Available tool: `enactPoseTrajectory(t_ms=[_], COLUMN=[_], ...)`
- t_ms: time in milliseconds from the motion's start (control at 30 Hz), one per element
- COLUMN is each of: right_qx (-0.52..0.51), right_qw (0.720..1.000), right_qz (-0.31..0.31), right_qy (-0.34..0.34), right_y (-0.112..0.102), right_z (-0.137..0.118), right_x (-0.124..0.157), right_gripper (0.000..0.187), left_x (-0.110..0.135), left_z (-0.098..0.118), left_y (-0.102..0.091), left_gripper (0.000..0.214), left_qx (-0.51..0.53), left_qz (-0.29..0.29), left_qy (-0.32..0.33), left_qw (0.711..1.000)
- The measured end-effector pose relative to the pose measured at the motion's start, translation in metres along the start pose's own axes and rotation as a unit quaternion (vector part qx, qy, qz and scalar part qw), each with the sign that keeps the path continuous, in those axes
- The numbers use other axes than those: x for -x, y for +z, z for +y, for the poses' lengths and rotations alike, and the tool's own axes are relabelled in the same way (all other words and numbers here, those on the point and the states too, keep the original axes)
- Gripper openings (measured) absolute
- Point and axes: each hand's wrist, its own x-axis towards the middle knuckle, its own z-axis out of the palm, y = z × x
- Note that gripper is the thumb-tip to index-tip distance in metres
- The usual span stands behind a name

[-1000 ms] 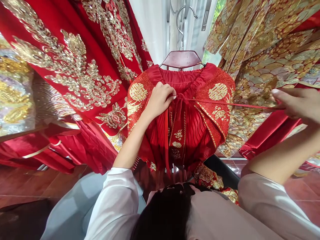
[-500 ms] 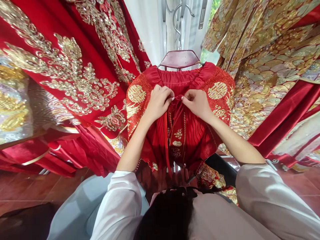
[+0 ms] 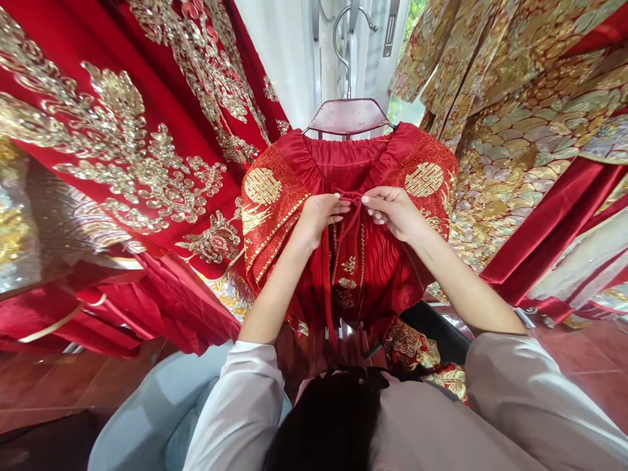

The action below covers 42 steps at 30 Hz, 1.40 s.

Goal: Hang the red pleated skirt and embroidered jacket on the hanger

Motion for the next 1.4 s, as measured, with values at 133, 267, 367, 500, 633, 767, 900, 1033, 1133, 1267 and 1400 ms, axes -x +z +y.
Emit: enactPoseTrajectory(t_ms=[133,267,367,500,633,767,900,1033,1133,1267,1400], right_qx=[0.035,0.088,0.035,-0.029,0.108,0.228,0.225,0.065,-0.073,-0.11,-0.043], right_qw=[0.996,0.989,0.992,0.994,0.991,0.972,0.971,0.997,0.992,0.972,0.975], right_qz=[-0.072,-0.109,-0.092,-0.069,-0.037,-0.045,-0.032,-0.029,-0.043,-0.094,-0.072], right_qy=[0.039,0.051,0.072,0.075,0.072,-0.025,-0.068,-0.021,0.091,0.186,0.207], right_y=[-0.004,-0.006,-0.009,-0.013,-0.002,0.018,0.033,0.033,0.019,-0.005,-0.006], right_z=[-0.004,-0.011,-0.017,-0.025,-0.023,-0.01,0.003,0.006,-0.005,-0.023,-0.032], right_x=[-0.002,-0.005,-0.011,-0.017,-0.014,-0.007,-0.01,-0.017,-0.019,-0.021,-0.023], right_gripper=[0.023,0.009,0.012,0.02,0.015,0.031,0.026,0.014,0.013,0.013,0.005], left_x=[0.003,0.008,0.012,0.015,0.013,0.014,0.019,0.017,0.012,0.009,0.013], left_z=[0.01,0.021,0.031,0.045,0.047,0.044,0.045,0.045,0.045,0.05,0.055], left_y=[-0.001,-0.006,-0.019,-0.033,-0.029,-0.019,-0.016,-0.02,-0.029,-0.041,-0.033], left_gripper=[0.021,0.029,0.027,0.013,0.005,0.003,0.006,0.006,0.001,0.016,0.018], left_qx=[0.178,0.155,-0.002,-0.243,-0.271,-0.232,-0.217,-0.268,-0.346,-0.423,-0.438], left_qz=[-0.024,-0.054,-0.085,-0.064,-0.106,-0.102,-0.108,-0.075,-0.005,0.02,0.016], left_qy=[-0.078,-0.086,-0.062,0.059,0.078,0.083,0.058,0.093,0.167,0.202,0.215], left_qw=[0.981,0.983,0.994,0.966,0.954,0.964,0.968,0.956,0.923,0.883,0.872])
